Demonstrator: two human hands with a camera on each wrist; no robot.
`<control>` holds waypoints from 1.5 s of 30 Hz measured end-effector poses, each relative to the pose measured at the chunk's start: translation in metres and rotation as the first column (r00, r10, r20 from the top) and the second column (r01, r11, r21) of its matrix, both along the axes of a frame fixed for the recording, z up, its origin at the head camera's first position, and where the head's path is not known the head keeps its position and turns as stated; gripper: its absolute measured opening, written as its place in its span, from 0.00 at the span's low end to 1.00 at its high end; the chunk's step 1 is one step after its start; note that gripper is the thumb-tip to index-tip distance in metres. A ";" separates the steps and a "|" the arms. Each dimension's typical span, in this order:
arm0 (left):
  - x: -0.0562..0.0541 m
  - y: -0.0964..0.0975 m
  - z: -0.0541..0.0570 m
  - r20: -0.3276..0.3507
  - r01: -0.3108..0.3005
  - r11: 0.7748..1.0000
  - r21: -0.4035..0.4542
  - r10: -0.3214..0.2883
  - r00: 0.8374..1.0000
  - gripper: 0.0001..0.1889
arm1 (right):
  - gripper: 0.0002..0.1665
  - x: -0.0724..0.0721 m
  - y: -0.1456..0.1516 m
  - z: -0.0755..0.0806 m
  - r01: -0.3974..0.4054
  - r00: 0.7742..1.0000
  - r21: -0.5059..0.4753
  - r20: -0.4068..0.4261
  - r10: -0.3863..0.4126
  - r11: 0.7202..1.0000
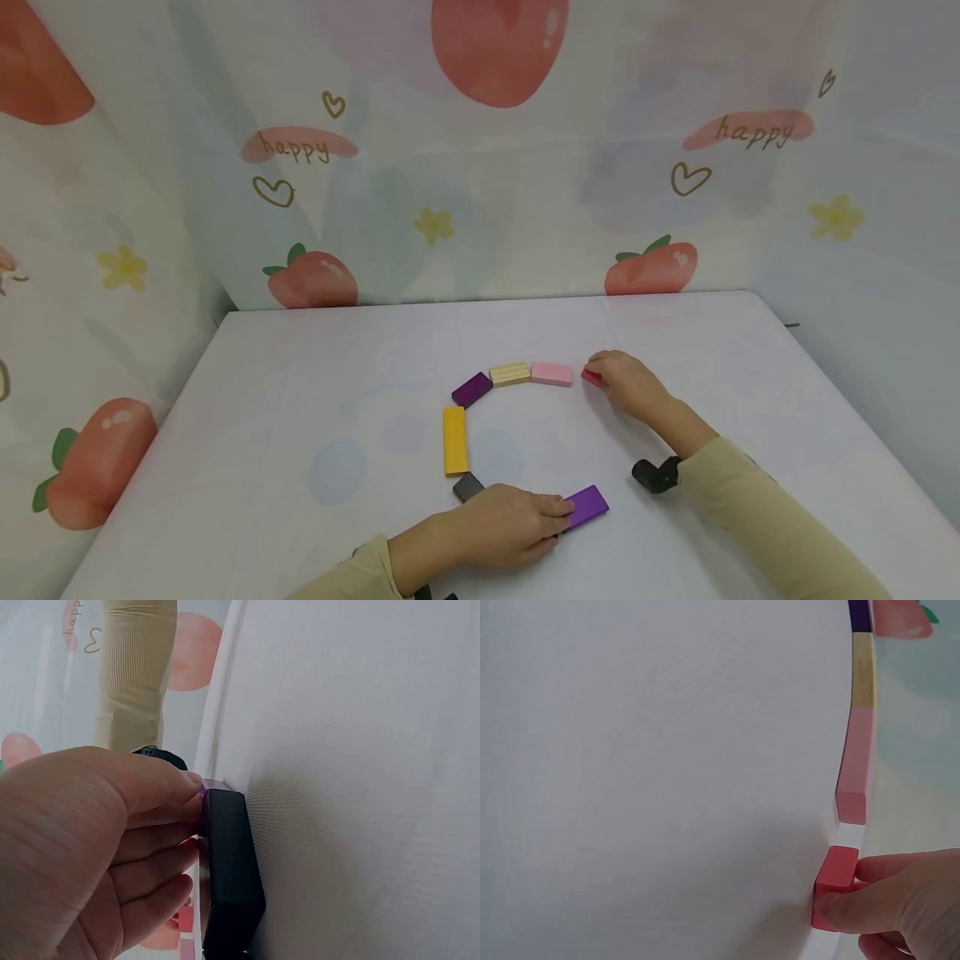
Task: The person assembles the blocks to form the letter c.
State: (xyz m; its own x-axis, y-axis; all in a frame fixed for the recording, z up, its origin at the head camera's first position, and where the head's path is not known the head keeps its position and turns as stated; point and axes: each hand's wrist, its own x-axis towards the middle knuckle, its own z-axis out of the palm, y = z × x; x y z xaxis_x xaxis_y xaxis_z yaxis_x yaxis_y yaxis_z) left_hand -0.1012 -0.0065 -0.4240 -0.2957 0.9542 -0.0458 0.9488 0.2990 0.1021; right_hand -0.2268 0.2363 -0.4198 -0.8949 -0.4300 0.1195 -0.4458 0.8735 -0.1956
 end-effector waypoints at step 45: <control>0.002 0.000 -0.002 0.050 -0.031 0.998 0.046 0.028 0.998 0.19 | 0.13 0.059 0.004 0.001 -0.118 0.991 -0.004 -0.064 0.117 0.993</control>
